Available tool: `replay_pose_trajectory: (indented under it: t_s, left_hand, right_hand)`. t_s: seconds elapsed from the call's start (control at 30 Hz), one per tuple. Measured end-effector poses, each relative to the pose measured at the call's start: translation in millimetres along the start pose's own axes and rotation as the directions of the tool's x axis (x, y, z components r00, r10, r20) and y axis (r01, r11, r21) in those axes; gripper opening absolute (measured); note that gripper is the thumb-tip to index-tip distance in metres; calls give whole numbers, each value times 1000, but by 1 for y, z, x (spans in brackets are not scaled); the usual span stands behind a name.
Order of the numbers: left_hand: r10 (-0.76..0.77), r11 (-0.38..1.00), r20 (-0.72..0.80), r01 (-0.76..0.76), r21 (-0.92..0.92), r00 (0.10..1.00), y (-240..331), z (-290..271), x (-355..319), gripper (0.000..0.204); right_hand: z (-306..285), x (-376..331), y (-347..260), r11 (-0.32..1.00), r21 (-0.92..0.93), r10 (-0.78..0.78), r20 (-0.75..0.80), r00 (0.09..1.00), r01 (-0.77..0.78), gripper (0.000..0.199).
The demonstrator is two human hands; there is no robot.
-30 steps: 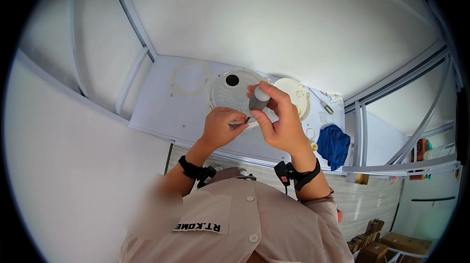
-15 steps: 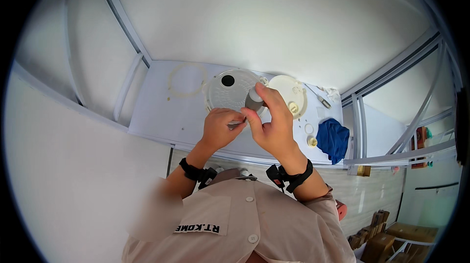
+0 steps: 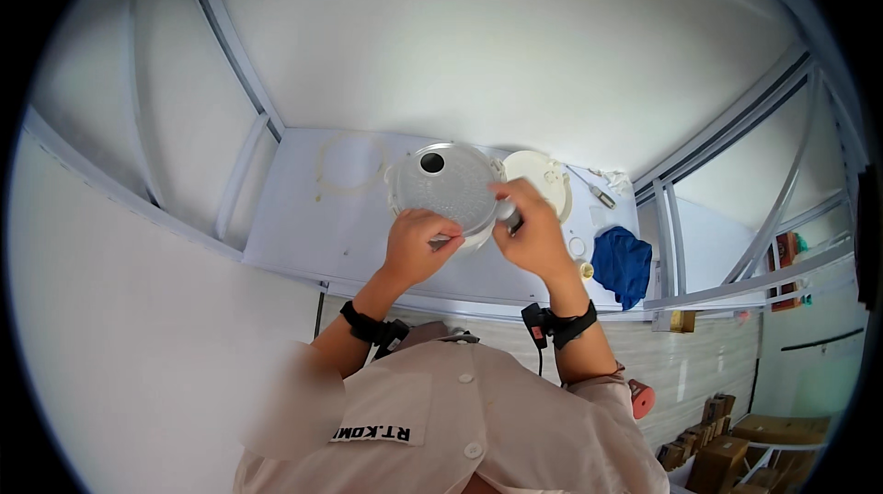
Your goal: The person assembles a white plastic appliance component on a workbench. They use a screwdriver to tighten screws into a circular lid, securing it to the main body of the device. The person handles the lid and the screwdriver throughout the process.
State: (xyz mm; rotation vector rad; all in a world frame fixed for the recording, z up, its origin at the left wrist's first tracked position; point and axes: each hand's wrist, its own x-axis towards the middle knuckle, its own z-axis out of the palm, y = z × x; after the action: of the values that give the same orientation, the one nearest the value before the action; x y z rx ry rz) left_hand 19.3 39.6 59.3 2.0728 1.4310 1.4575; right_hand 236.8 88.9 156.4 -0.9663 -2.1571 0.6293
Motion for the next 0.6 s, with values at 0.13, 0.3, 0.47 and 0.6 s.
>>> replay_pose_trajectory:
  t_s: [0.13, 0.3, 0.47, 0.6]
  left_hand:
    - [40, 998, 51, -38, -40, 998, -2, -10, -1, 15]
    - [97, 995, 118, -92, -43, 988, -4, -24, 0, 15]
    - [220, 952, 139, -243, 185, 966, 11, -30, 1, 18]
    - [171, 971, 133, -190, 147, 976, 15, -31, 1, 25]
  right_hand:
    - [20, -19, 34, 995, -97, -26, 77, 997, 34, 47]
    - [22, -33, 34, 997, -59, 62, 127, 990, -55, 41]
    - [34, -51, 36, 999, -32, 24, -15, 1000, -24, 33]
    - [45, -60, 37, 999, 42, 6, -82, 997, -2, 31]
